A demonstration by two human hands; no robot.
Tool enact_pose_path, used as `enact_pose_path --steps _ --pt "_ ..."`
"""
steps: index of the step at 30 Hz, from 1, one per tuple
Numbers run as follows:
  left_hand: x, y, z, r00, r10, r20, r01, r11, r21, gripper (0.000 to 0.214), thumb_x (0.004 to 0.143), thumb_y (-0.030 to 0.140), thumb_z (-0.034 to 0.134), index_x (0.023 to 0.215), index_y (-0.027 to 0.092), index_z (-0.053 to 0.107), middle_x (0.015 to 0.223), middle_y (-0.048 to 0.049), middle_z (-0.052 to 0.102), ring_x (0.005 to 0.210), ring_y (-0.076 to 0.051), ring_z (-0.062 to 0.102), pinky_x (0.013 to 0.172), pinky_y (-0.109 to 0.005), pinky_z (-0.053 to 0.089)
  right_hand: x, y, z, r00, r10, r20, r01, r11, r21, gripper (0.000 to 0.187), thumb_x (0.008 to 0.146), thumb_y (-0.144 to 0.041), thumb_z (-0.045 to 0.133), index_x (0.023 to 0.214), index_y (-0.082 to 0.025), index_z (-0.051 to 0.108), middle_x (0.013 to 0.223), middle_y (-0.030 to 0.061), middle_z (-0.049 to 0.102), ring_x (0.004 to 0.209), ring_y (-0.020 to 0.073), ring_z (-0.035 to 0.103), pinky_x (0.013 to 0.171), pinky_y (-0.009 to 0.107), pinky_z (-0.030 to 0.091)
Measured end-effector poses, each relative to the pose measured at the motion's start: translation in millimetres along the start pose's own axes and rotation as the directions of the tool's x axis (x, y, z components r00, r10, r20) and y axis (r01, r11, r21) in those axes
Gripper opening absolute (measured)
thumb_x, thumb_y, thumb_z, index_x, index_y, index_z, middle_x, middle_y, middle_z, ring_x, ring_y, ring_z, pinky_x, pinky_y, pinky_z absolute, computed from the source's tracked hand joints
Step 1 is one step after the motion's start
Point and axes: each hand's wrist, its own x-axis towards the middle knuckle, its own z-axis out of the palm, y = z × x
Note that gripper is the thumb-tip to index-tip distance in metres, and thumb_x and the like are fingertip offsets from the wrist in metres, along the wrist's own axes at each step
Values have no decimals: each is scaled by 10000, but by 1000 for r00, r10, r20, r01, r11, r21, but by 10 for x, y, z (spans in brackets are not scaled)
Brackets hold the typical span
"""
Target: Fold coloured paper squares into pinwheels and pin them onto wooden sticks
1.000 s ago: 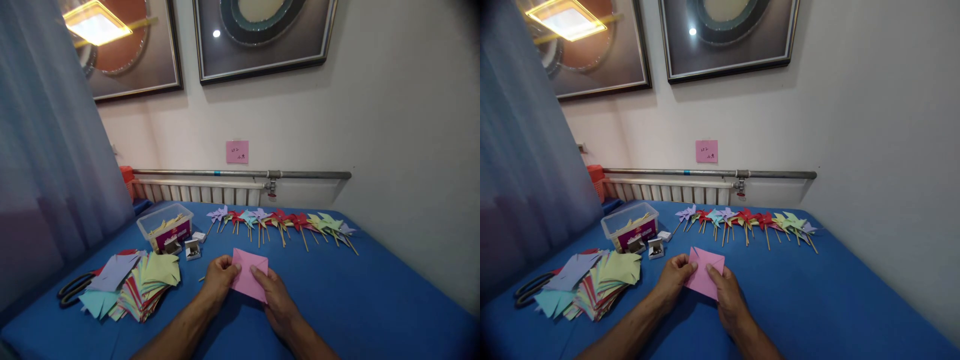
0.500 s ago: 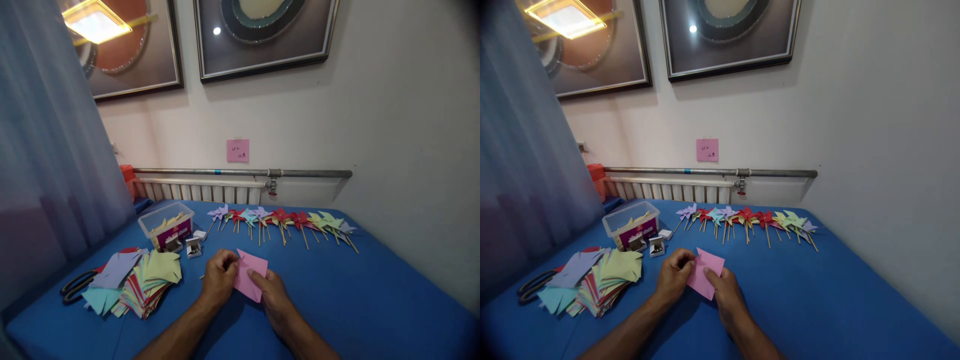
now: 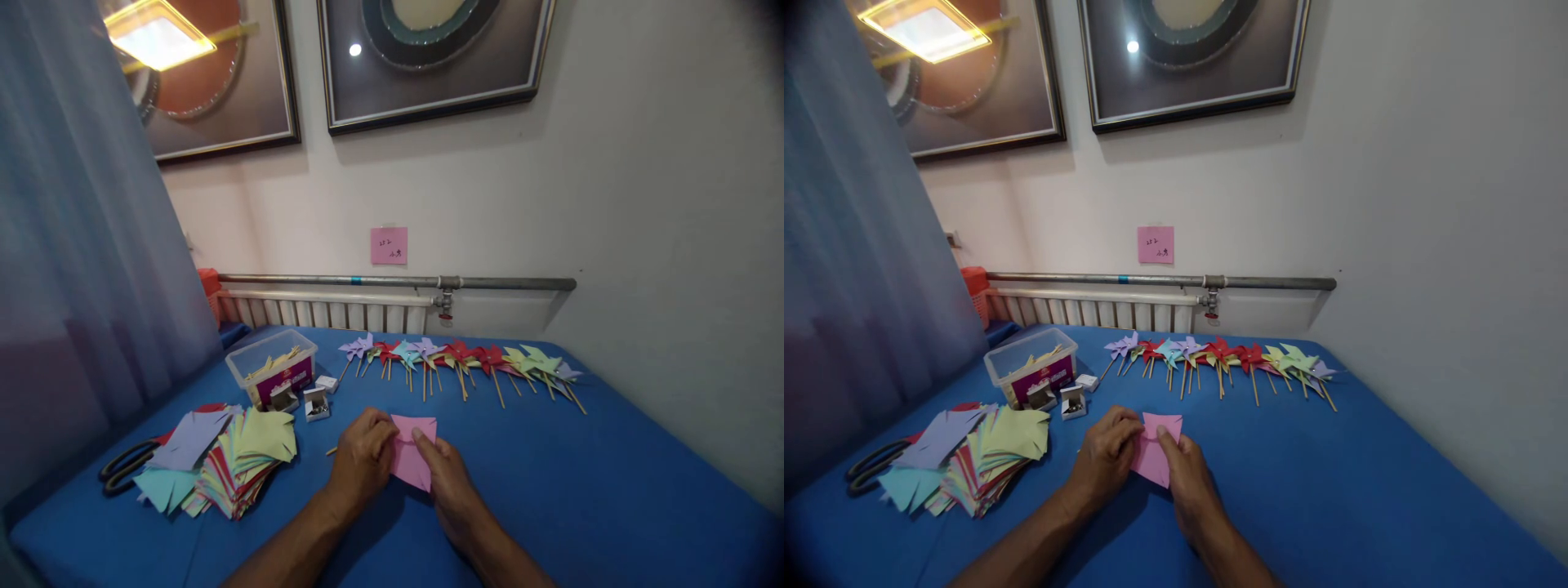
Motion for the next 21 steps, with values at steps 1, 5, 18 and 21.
enact_pose_path --steps 1,5,18,21 --pt "1 1 -5 1000 24 -1 -23 999 29 275 889 24 482 917 173 711 924 -91 702 815 -169 658 715 -265 508 -10 -19 9 1000 5 21 -5 1000 16 473 735 -621 801 821 -160 738 641 28 715 638 218 673 558 281 450" --pt "7 6 -25 998 61 22 -64 989 135 253 914 56 485 896 171 710 922 -106 705 807 -183 641 727 -286 497 -28 -59 32 997 15 75 -20 998 63 456 741 -590 813 869 -156 750 730 48 757 707 226 699 619 289 486" --pt "150 126 -100 749 -633 194 656 671 -344 168 778 327 680 845 173 682 757 -25 649 681 -165 577 639 -274 430 98 -11 -89 985 -147 -92 113 947 -301 437 702 -533 788 937 -164 792 797 80 794 690 265 693 595 327 514" --pt "179 71 -71 584 -711 393 798 413 -439 264 670 404 734 705 167 626 592 20 559 546 -122 466 546 -254 343 28 -98 -54 983 -182 -27 158 907 -391 420 739 -524 755 943 -159 795 799 73 784 740 268 684 644 332 517"
